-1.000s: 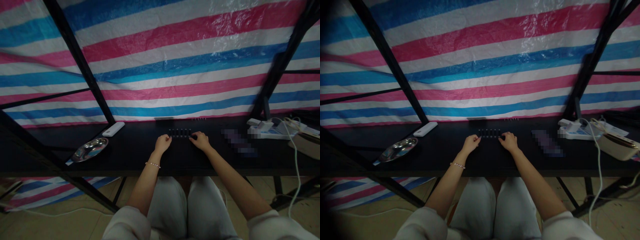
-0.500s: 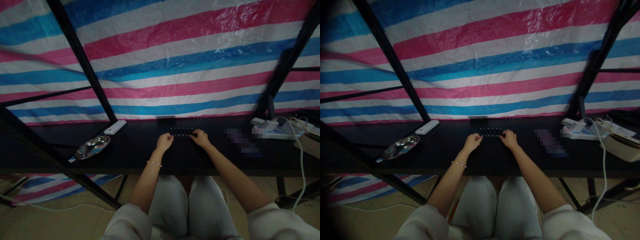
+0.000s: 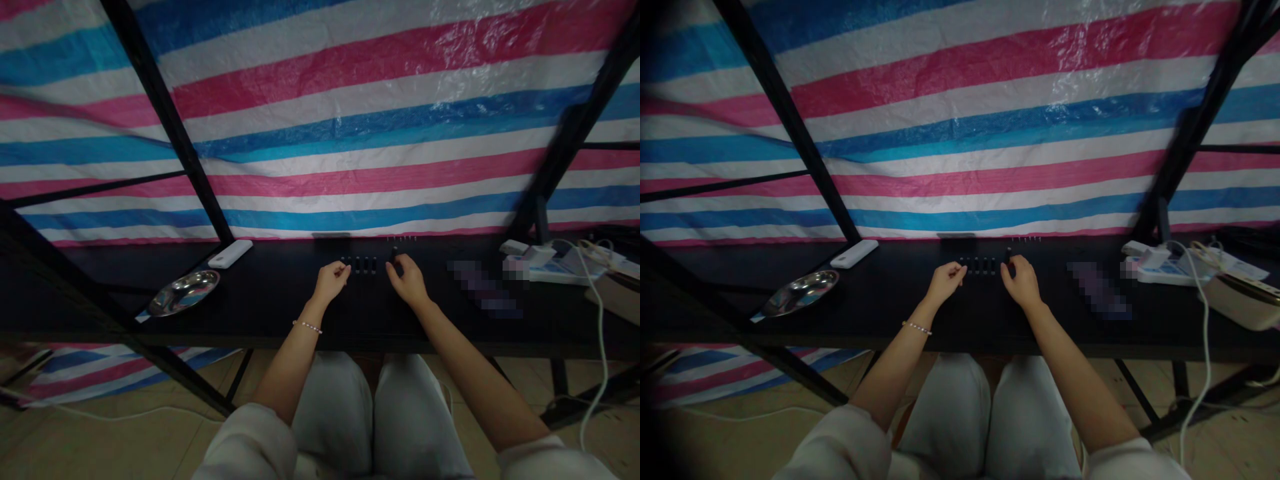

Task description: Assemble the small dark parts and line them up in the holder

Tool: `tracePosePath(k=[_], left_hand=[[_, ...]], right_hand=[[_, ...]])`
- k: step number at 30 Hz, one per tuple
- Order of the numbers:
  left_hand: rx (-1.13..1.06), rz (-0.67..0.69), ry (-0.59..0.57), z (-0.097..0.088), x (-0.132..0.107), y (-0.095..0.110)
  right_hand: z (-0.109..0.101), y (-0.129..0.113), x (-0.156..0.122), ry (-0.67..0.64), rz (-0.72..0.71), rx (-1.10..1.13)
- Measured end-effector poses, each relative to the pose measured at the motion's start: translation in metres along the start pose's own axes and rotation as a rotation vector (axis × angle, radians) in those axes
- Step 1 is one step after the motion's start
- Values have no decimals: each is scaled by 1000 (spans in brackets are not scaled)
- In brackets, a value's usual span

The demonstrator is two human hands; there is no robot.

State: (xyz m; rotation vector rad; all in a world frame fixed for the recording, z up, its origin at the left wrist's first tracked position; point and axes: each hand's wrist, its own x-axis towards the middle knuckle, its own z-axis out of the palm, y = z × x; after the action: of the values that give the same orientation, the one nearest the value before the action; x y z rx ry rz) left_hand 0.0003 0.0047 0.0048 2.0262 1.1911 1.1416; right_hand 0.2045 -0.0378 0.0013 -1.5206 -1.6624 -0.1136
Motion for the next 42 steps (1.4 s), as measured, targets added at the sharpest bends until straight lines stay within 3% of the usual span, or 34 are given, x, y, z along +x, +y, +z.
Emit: tracePosePath(k=[7,10,13,22,27,42], left_hand=[[-234,-16,-215,1,2,38],[-221,31,-290,6,2,41],[-176,60,-259,12,2,36],[-404,-35,-128,14,-3,32],[-516,-99,-162,13,-5,32],[-472,-147,-257,5,2,37]], right_hand=[[-3,-16,-4,-142,-252,-84],[-3,-18,-4,-184,-333,-131],[-1,-17,-4,-195,-396,-130],[6,-12,-4,-49,-356,179],[7,-12,-4,-74,-301,297],[4,-14,-5,-65,-254,393]])
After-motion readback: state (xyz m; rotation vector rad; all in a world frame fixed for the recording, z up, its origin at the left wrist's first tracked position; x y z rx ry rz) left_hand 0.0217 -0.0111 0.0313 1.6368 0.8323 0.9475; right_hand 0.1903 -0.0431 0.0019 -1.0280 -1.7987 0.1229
